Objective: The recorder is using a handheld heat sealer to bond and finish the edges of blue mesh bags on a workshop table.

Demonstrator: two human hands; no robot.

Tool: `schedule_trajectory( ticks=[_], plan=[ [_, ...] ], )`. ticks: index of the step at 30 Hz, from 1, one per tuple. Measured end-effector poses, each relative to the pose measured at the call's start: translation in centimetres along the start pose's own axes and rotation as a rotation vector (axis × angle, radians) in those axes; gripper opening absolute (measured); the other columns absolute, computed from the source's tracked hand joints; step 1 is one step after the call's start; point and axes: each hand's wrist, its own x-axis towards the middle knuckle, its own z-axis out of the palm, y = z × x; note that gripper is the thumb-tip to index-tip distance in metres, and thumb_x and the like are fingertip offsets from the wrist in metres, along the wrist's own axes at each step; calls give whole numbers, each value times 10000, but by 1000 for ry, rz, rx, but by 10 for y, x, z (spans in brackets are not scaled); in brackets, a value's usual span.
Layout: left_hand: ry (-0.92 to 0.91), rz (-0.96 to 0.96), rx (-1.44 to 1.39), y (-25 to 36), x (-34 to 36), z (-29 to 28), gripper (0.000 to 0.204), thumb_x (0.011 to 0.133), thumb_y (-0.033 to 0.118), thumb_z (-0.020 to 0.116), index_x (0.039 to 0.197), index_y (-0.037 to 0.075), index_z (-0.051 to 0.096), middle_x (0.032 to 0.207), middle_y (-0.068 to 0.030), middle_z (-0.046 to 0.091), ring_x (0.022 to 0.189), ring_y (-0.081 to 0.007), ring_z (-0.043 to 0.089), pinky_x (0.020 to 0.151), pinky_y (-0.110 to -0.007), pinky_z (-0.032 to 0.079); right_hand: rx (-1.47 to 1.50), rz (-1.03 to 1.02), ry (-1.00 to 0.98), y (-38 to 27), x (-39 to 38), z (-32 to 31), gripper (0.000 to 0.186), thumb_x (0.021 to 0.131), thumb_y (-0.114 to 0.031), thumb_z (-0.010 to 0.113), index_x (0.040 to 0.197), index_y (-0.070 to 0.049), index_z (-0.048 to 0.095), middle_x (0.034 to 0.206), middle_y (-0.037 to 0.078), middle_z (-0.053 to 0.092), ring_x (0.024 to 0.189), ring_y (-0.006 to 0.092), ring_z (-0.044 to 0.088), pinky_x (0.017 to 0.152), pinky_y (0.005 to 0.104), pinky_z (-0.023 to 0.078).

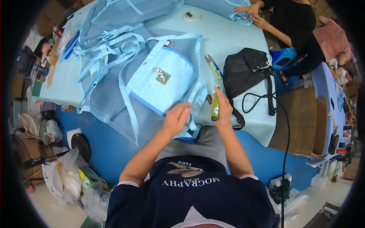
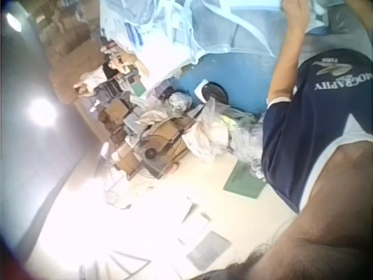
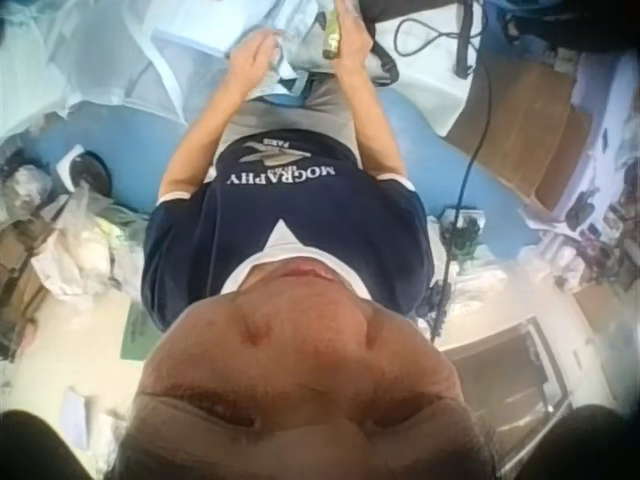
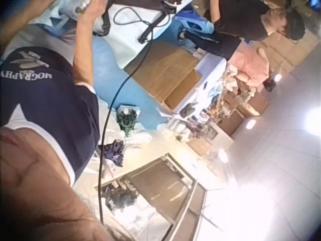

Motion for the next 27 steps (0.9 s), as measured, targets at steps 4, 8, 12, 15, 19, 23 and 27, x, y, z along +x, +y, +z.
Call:
schedule_trajectory(
  ticks=[4, 8, 12, 15, 19, 23, 27],
  plan=[
    [137, -119, -44, -1, 9, 10, 123, 884, 111, 547, 931, 0, 567, 737, -81, 600, 618, -112, 542, 578, -273, 448, 28, 29, -19, 5, -4, 2, 359, 757, -92, 691, 1085, -140, 554, 800, 96, 639, 726, 284, 623, 641, 356, 496],
    [237, -195, 9, 3, 25, 21, 183, 861, 155, 587, 964, 6, 558, 697, -85, 580, 599, -151, 557, 570, -287, 454, 100, -24, -150, 0, 2, -8, 391, 725, -114, 710, 1062, -127, 513, 757, 77, 623, 697, 269, 604, 592, 378, 480],
    [183, -218, 397, -1, 43, 26, 271, 816, 217, 637, 977, 12, 560, 800, -124, 583, 704, -246, 591, 618, -336, 472, 69, -52, -341, -2, 9, -23, 378, 733, -132, 697, 1046, -133, 484, 785, 92, 607, 710, 320, 599, 595, 397, 482],
    [268, -31, 455, -14, 52, 31, 295, 808, 231, 640, 993, 14, 564, 904, -144, 584, 787, -276, 590, 664, -355, 478, 112, -130, -380, 5, 7, -26, 352, 740, -124, 682, 1028, -124, 480, 848, 111, 602, 713, 343, 595, 598, 412, 483],
    [228, -157, 157, -13, 71, 46, 297, 809, 222, 636, 1000, 3, 576, 928, -145, 612, 769, -254, 610, 662, -346, 487, 166, -55, -155, 9, 3, -25, 333, 712, -79, 700, 972, -107, 494, 873, 133, 594, 722, 353, 594, 598, 411, 488],
    [82, -410, -125, -36, 85, 45, 250, 828, 182, 617, 983, -11, 585, 870, -135, 639, 701, -209, 624, 602, -321, 494, 295, 202, -138, 19, -8, -12, 318, 732, -36, 717, 963, -80, 504, 764, 77, 563, 655, 173, 529, 622, 272, 446],
    [133, -700, -585, -31, 83, 21, 148, 869, 115, 561, 944, -11, 584, 827, -115, 639, 670, -173, 622, 551, -265, 494, 212, 249, -99, 28, -13, -17, 317, 729, -77, 728, 960, -107, 513, 776, 102, 582, 611, 235, 547, 589, 309, 461]
  ],
)
